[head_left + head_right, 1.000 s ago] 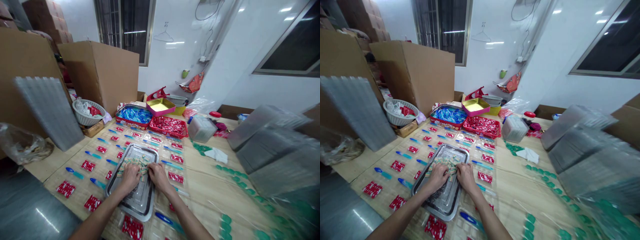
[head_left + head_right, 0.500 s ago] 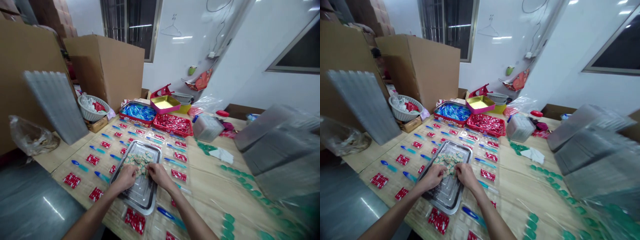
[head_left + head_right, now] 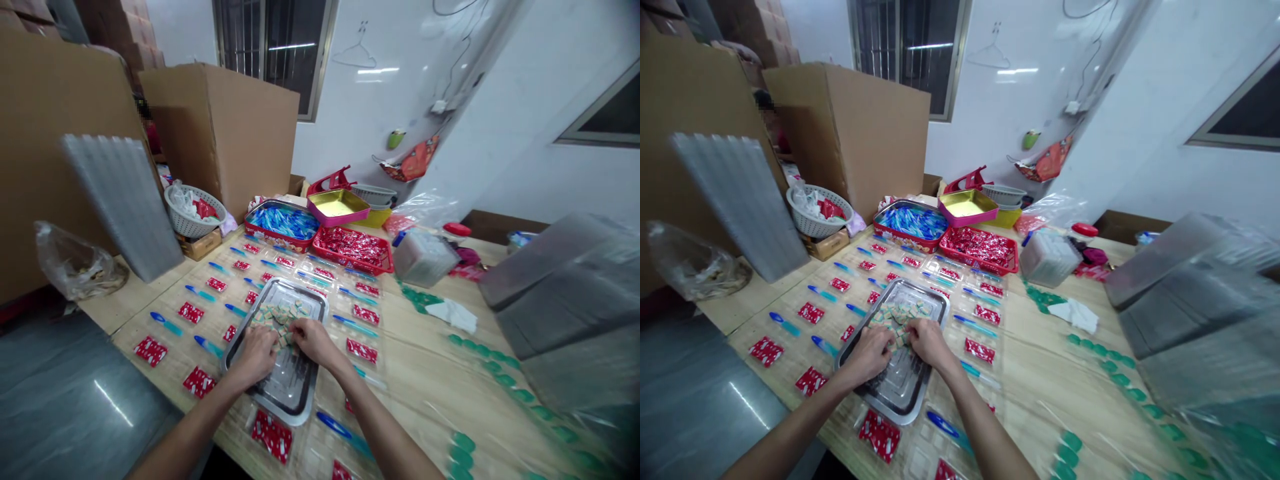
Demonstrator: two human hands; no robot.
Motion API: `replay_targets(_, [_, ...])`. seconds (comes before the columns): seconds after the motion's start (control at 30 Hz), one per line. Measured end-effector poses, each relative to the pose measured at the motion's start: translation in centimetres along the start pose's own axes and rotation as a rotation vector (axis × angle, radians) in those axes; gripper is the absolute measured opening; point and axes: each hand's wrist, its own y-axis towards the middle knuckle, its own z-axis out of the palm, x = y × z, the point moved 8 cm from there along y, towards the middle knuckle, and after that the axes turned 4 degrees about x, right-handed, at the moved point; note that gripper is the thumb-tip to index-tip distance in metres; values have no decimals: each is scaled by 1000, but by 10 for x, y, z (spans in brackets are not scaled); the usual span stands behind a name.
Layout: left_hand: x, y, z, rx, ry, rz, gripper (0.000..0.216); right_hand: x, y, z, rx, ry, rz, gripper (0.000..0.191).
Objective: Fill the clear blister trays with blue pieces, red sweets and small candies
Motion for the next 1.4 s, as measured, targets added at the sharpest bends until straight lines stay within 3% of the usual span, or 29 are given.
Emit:
replay_targets(0.17, [2, -2, -1, -22, -20, -26, 16, 3, 6, 9, 71, -142, -17, 25])
replay_targets(0.43, [17, -5, -2, -99, -146, -63, 13, 4, -8, 7, -43, 60, -84, 20])
replay_targets(0.53, [30, -6, 1, -128, -402, -112, 12, 3, -18, 13, -64, 311, -70, 14])
replay_targets(0.63, [37, -9, 8, -138, -818, -112, 13, 9, -26, 24, -13, 571, -46, 9])
replay_targets(0.73, [36, -15, 18, -66, -1160, -142, 17, 17, -33, 29, -38, 633, -27, 6])
replay_targets(0.8, [34, -20, 21, -35, -1265, -167, 18, 20, -35, 29, -86, 600, -23, 5])
replay_targets(1.23, [31, -32, 23, -32, -1342, -207, 18, 13, -46, 35, -192, 608, 4, 13])
replay_targets(1.4, [35, -38, 22, -146, -1356, -284, 18, 1, -48, 46, -274, 925, 96, 8])
